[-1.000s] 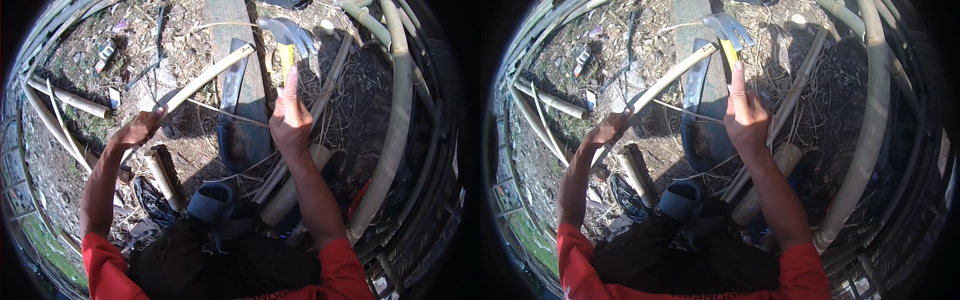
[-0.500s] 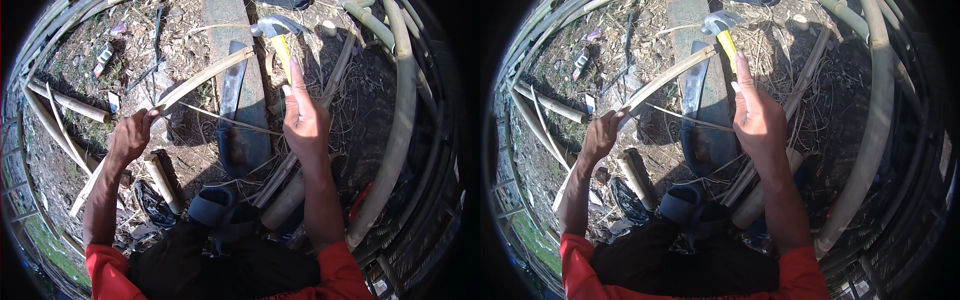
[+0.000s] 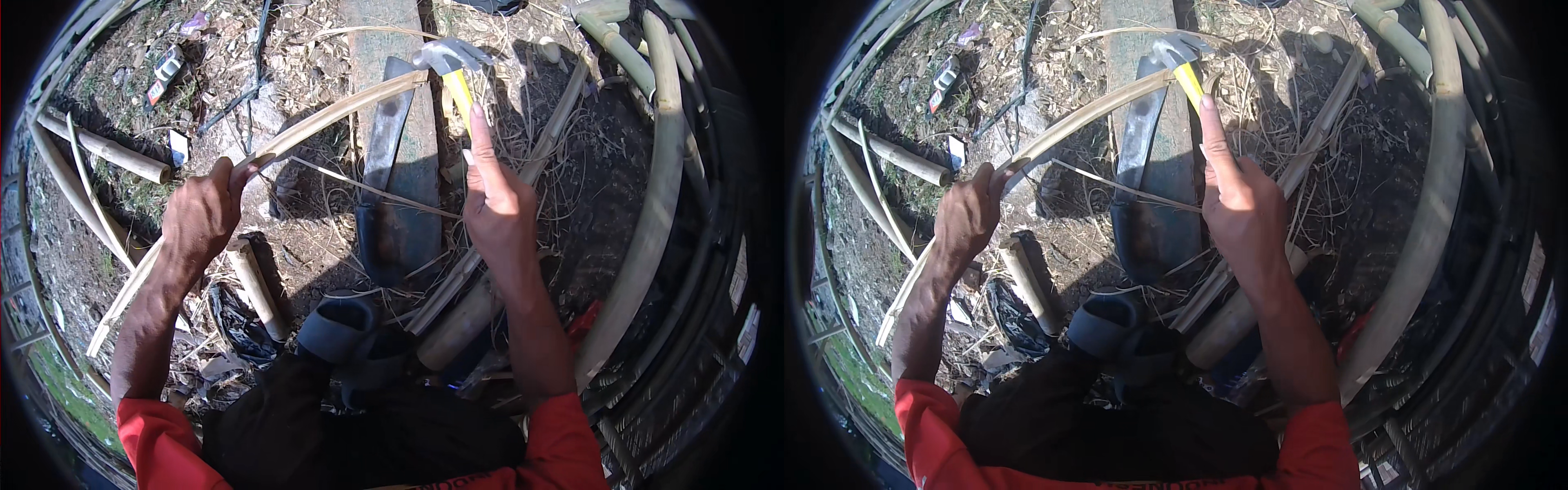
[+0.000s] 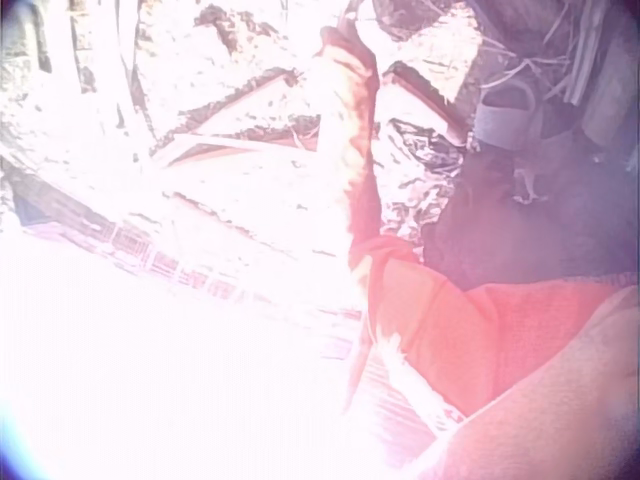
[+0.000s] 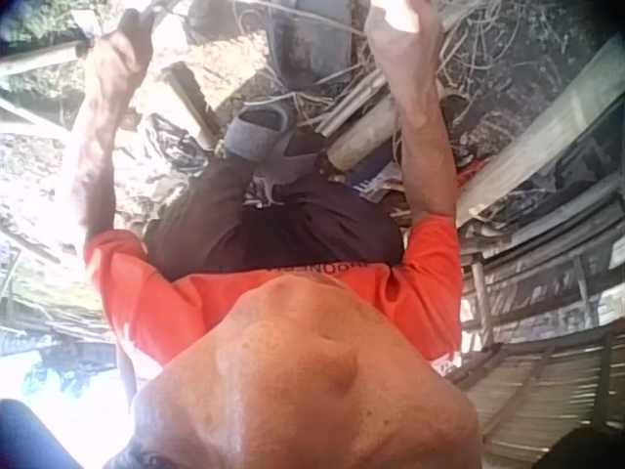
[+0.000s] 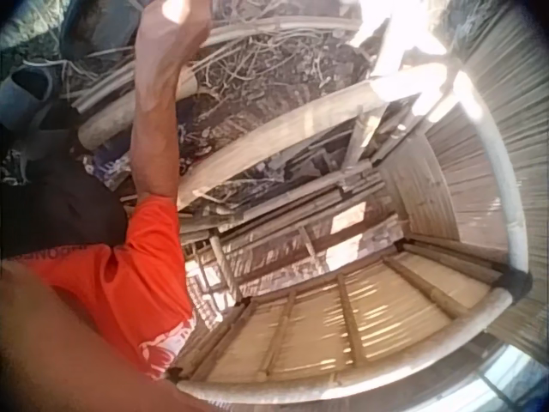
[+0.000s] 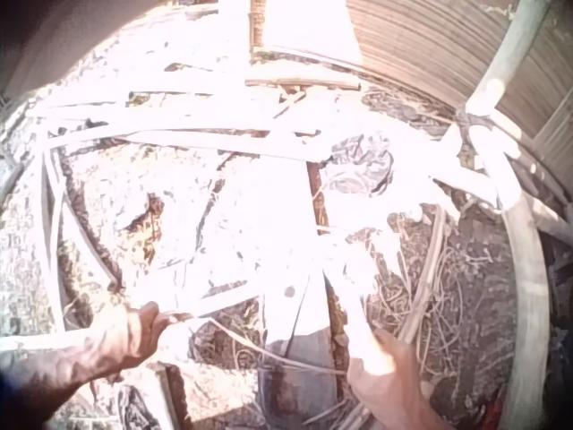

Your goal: The person hammers nails into bamboo strips using a hammer and secures the strips onto a bamboo structure with the hammer.

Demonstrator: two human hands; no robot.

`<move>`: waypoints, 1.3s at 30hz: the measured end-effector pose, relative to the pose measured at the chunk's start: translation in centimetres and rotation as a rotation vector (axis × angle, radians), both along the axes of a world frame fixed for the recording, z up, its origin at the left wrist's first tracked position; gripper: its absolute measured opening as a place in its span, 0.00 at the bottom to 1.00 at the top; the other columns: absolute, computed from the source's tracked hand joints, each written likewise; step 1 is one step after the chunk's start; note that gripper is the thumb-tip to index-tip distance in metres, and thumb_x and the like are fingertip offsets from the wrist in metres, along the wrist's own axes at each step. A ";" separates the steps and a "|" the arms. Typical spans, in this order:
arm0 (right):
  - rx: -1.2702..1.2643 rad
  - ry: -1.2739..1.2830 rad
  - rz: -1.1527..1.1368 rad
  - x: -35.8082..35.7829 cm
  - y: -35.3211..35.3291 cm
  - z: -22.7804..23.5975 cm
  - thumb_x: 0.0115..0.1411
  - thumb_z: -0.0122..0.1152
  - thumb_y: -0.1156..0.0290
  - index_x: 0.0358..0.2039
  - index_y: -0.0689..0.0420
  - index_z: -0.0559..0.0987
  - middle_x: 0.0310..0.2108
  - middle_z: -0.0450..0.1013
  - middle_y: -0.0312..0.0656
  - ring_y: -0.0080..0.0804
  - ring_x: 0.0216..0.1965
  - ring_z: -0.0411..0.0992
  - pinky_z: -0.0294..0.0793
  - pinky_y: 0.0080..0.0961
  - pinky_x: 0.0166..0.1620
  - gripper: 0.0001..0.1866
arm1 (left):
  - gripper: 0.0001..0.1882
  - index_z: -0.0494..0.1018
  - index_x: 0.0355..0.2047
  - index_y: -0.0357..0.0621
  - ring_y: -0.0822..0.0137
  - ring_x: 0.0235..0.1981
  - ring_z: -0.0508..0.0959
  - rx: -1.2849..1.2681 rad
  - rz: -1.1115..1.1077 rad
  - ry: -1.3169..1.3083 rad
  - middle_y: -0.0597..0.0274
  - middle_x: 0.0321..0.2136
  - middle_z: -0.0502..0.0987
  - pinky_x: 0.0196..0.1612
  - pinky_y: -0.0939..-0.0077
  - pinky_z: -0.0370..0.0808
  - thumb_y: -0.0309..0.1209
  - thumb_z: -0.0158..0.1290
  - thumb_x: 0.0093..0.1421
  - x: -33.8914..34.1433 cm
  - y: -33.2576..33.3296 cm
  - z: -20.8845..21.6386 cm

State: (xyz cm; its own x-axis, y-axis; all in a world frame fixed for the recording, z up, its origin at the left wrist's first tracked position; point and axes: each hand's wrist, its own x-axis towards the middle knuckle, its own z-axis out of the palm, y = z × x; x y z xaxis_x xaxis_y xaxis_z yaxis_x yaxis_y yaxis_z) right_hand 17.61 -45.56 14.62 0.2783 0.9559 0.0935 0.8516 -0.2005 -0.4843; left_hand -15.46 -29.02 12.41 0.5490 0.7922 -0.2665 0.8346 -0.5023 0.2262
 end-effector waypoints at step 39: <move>-0.031 0.972 -0.478 -2.8 -0.3 -4.8 0.78 0.47 0.59 0.76 0.48 0.56 0.21 0.72 0.38 0.22 0.18 0.70 0.70 0.24 0.24 0.30 | 0.16 0.78 0.46 0.42 0.74 0.13 0.68 -0.819 -0.008 -0.122 0.72 0.18 0.71 0.14 0.78 0.61 0.41 0.49 0.74 -3.6 4.8 -6.8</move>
State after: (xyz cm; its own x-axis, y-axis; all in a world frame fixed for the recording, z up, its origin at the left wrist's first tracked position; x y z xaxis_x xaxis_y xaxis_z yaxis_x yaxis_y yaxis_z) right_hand 14.82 -45.87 9.79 0.5649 0.7270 -0.3905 -0.0636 -0.4334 -0.8990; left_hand -19.08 -24.26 5.66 0.6162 0.3695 -0.6956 0.7776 -0.1451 0.6118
